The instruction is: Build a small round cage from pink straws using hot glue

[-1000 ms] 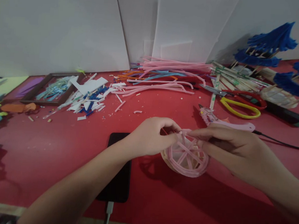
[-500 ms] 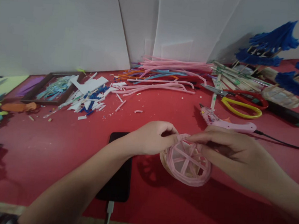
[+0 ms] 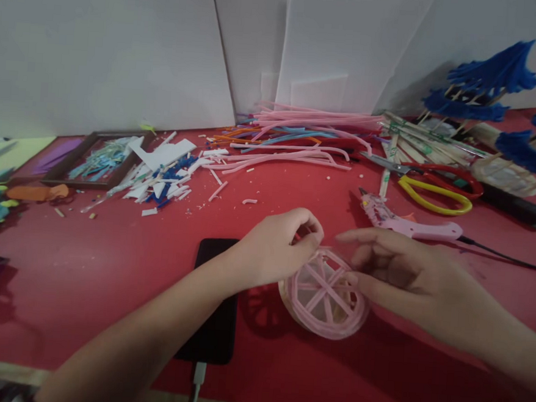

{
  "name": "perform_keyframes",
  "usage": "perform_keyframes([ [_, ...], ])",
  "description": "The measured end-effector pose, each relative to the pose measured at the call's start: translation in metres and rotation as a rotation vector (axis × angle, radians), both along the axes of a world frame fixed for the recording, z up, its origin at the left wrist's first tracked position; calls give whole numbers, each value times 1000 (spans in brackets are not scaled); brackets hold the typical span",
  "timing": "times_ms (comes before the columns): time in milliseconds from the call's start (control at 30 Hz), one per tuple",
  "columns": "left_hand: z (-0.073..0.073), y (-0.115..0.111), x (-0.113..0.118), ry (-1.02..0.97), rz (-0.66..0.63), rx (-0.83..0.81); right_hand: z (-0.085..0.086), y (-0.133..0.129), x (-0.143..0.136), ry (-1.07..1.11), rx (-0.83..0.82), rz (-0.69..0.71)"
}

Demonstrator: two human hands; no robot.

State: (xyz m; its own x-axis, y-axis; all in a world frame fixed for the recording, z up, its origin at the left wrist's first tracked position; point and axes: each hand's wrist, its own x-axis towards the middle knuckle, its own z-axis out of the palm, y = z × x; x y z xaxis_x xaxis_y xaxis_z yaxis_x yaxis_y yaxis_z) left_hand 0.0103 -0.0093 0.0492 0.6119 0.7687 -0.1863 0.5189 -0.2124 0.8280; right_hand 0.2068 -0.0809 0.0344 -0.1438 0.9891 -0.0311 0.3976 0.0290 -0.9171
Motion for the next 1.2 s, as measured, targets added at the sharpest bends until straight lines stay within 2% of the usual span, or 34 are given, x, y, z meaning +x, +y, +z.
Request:
perform_keyframes([
  [100, 1, -5, 1, -114, 0, -5, -2, 1, 0, 86, -88, -27],
  [200, 5, -11, 1, -180, -22, 172, -6, 2, 0, 92, -57, -135],
  [267, 9, -17, 3, -101, -50, 340, -8, 2, 0, 93, -21, -199],
  [333, 11, -26, 5, 73, -100, 442, -10, 2, 1, 95, -6, -221],
  [400, 10, -34, 7, 241, -124, 515, -10, 2, 2, 72, 2, -202],
  [467, 8, -38, 7, 302, -134, 572, -10, 2, 5, 32, 28, -162],
  [633, 1, -31, -4, 113, -291, 614, -9, 2, 9, -37, 138, -113],
  [733, -1, -23, -15, 69, -330, 638, -8, 2, 10, -139, 187, -45],
  [1000, -10, -24, -25, -58, -223, 659, -4, 4, 15, -193, 338, 30],
  [1200, -15, -25, -23, -82, -214, 642, -5, 3, 14, -317, 472, 233],
])
